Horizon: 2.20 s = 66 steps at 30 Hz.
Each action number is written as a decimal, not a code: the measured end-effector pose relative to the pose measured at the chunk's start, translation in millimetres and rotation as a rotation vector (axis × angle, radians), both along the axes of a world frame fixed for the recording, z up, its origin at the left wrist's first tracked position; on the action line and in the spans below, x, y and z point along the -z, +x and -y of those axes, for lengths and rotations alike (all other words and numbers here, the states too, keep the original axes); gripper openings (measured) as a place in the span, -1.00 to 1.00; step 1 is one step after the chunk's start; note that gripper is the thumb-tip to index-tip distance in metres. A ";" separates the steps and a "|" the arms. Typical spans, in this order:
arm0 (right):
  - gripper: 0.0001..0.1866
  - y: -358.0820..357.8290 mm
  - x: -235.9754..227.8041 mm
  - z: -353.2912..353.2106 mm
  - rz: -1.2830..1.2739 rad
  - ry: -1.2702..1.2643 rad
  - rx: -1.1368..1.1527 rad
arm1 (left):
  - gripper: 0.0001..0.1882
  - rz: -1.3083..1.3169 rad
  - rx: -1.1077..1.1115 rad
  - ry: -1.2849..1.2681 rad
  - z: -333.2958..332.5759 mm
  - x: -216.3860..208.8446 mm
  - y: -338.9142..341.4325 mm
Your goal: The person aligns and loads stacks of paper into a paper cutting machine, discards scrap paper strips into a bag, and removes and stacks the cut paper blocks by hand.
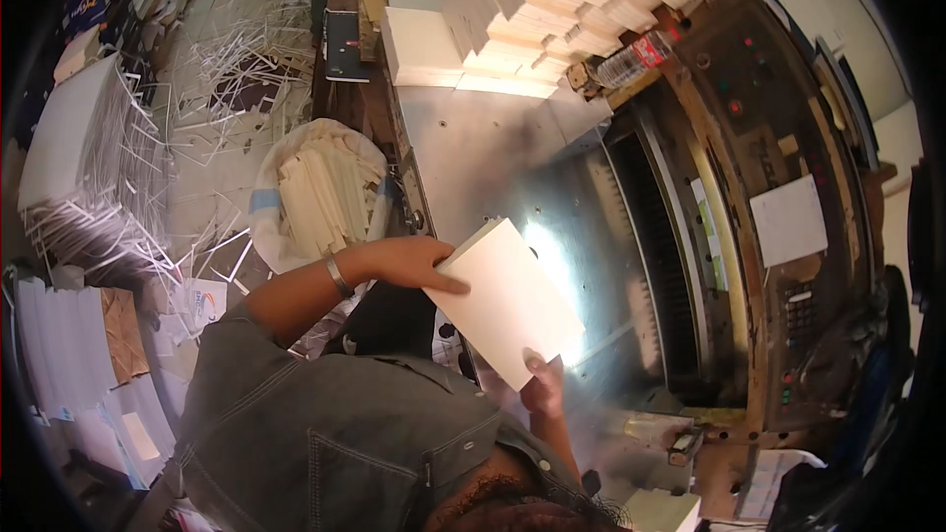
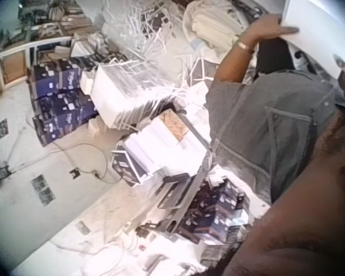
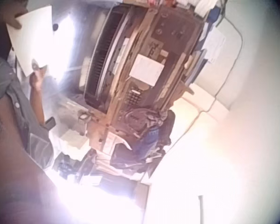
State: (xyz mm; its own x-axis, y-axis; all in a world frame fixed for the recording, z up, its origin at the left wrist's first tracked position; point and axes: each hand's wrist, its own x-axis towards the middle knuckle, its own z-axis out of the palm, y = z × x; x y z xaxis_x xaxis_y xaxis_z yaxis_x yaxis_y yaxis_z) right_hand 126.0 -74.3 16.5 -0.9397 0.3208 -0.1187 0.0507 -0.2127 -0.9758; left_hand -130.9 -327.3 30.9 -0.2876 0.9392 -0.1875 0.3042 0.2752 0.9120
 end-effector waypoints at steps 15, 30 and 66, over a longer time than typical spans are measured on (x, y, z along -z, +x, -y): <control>-0.50 -319.1 -60.2 106.6 -0.119 -0.414 -0.120 | -0.19 -0.816 -0.530 0.239 -27.9 119.3 -19.2; -0.46 -548.0 -36.0 150.0 0.029 -0.402 0.101 | -0.21 -0.716 -0.477 0.248 -24.5 117.7 -23.6; -0.26 -203.6 15.7 -15.8 -0.044 -0.295 0.387 | -0.20 -0.695 -0.392 0.296 -32.8 95.2 -39.9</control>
State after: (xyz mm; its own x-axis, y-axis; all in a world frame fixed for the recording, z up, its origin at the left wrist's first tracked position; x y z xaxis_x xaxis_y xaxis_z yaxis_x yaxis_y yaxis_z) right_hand -77.6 -58.5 0.8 -0.7642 0.6062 -0.2202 -0.1262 -0.4753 -0.8707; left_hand -170.8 -294.6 -64.2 -0.5614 0.7300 0.3897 0.7543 0.2577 0.6038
